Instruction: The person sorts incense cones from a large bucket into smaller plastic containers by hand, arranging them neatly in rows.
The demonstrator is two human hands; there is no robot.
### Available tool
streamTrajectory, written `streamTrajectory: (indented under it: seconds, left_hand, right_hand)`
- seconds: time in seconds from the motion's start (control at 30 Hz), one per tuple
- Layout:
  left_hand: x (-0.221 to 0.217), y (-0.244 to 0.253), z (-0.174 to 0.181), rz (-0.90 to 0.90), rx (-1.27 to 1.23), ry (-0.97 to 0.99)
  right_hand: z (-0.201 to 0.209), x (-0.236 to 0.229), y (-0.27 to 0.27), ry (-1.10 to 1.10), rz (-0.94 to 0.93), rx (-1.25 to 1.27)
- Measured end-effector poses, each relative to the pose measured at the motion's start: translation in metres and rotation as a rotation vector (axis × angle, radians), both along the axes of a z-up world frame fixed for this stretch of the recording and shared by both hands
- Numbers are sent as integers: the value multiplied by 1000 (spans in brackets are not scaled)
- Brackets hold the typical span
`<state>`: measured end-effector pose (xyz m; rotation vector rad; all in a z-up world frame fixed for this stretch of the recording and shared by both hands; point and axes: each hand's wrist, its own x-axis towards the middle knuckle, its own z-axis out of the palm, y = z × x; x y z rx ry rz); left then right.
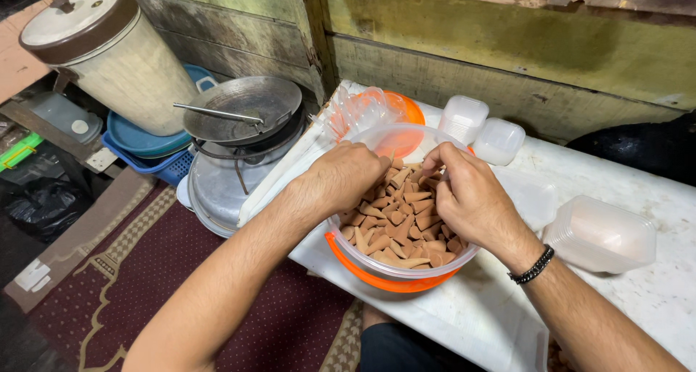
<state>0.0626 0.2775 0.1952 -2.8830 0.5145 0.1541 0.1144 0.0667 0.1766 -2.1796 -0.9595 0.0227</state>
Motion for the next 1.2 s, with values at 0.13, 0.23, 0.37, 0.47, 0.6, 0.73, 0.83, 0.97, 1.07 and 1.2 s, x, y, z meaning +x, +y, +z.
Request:
streamTrajectory:
  seconds: [0.13, 0.23, 0.37, 0.47, 0.6, 0.73, 0.83, 0.97, 1.07, 1.2]
  left_hand:
    - [3, -3, -4, -8, 30, 0]
    - [0, -7, -3, -9, 101, -26]
    - [1, -8, -9, 6, 105, -70]
    - [2, -8, -14, 10, 130, -97]
    - [-1, -13, -17, 17, 139, -165]
    - [-2, -10, -11, 36, 69, -155]
    - [-6, -8, 6, 70, -205, -5]
    - [-12, -15, 20, 138, -654, 174]
    - [-11, -14, 21, 156, -749, 235]
    - [-2, -13, 14, 169, -802, 270]
  right_hand:
    - [-3, 3, 0, -13, 3, -10]
    - [-1, 1, 0, 3, 2, -24]
    - [3, -1, -1, 9, 12, -49]
    - [4, -2, -1, 18, 24, -84]
    - [6, -3, -2, 17, 49, -122]
    - [11, -4, -2, 51, 58, -127]
    - [22, -9, -1, 36, 63, -166]
    - [32, -15, 0, 46, 155, -117]
    - [30, -14, 0, 23, 194, -113]
    - [27, -10, -1, 13, 169, -170]
